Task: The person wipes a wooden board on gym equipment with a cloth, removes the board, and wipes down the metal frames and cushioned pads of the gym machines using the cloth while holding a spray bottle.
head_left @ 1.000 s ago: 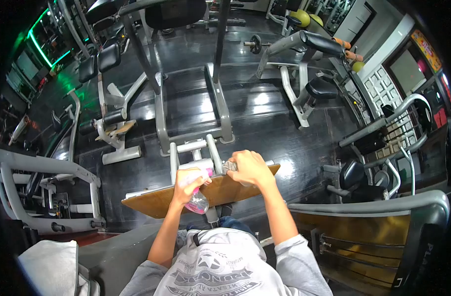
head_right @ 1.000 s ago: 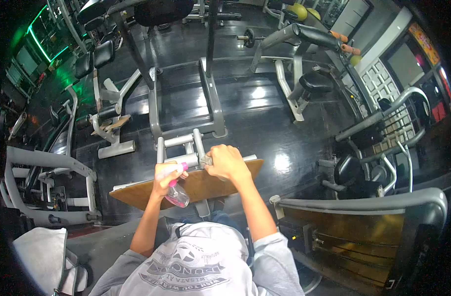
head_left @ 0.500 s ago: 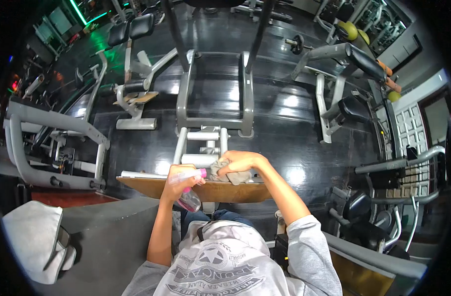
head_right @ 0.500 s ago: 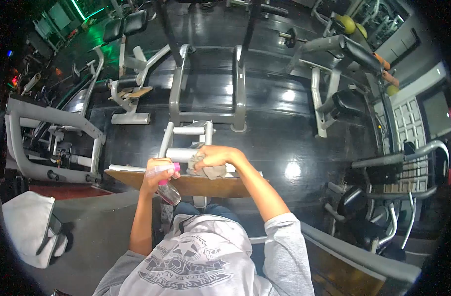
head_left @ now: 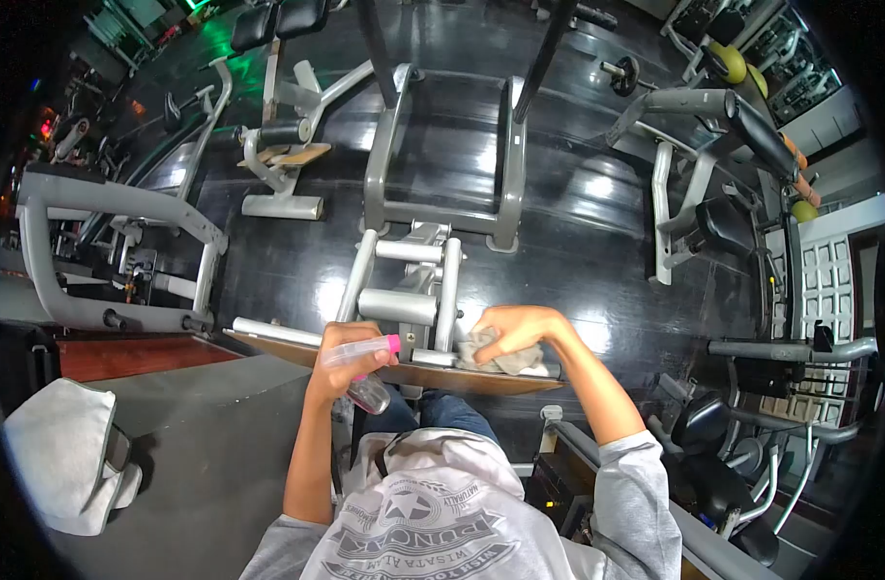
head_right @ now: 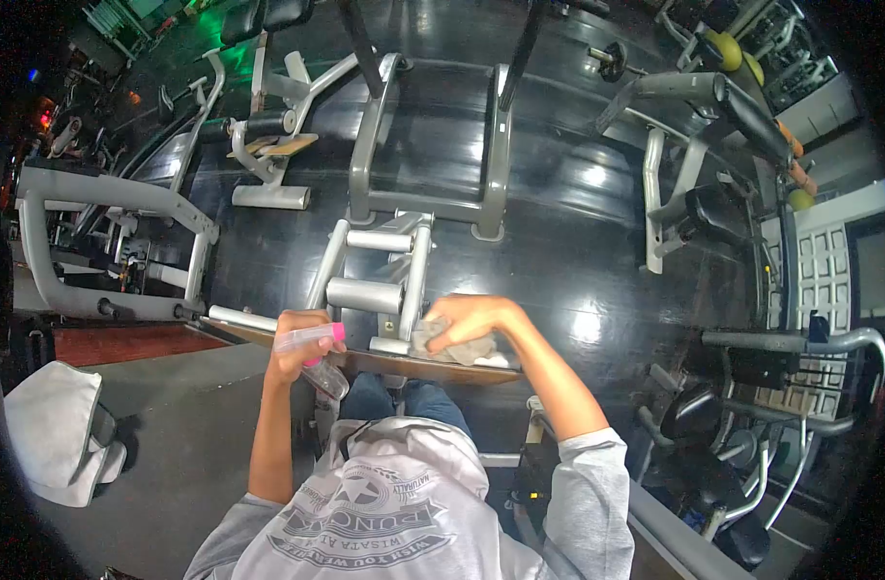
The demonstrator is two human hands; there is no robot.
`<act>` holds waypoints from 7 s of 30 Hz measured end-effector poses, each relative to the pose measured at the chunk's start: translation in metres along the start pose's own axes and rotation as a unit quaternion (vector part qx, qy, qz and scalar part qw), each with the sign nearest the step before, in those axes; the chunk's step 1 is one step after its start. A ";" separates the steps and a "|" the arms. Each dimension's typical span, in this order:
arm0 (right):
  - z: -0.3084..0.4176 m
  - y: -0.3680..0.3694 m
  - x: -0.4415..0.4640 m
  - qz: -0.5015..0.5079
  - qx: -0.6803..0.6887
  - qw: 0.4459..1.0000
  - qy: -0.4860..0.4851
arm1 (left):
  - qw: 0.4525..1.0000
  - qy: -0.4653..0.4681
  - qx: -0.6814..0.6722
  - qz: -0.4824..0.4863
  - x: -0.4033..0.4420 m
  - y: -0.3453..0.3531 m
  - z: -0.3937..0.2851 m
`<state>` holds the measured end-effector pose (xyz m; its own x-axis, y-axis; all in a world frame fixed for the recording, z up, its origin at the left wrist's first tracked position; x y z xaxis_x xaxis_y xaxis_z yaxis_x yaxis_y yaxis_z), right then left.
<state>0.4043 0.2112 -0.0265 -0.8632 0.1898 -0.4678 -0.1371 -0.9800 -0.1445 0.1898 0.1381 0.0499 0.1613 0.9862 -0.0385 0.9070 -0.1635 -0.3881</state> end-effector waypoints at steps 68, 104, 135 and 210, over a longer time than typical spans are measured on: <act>-0.030 -0.005 -0.020 -0.049 0.088 0.976 -0.193 | 0.968 -0.128 -0.099 -0.190 -0.020 0.065 -0.016; -0.058 0.000 0.034 0.129 0.112 0.976 -0.132 | 0.963 -0.136 -0.095 -0.213 -0.022 0.067 -0.019; -0.101 -0.008 -0.065 -0.128 0.060 0.990 -0.002 | 0.968 -0.144 -0.095 -0.182 -0.013 0.073 -0.014; -0.060 -0.016 -0.085 0.085 -0.118 0.794 -0.590 | 0.612 -0.207 -0.255 -0.720 -0.039 0.436 -0.127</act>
<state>0.5092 0.2142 -0.0367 -0.7330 -0.2697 0.6245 0.0052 -0.9203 -0.3913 0.6284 0.0250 -0.0005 -0.9637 0.0245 -0.2660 0.0144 0.9991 0.0400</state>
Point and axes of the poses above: each hand's wrist, its own x-axis towards the middle knuckle, its own y-axis out of the palm, z = x × y, the point moved 6 cm from there along x, towards the middle knuckle, and after that the axes turned 13 degrees about x, right-handed, at the moved point
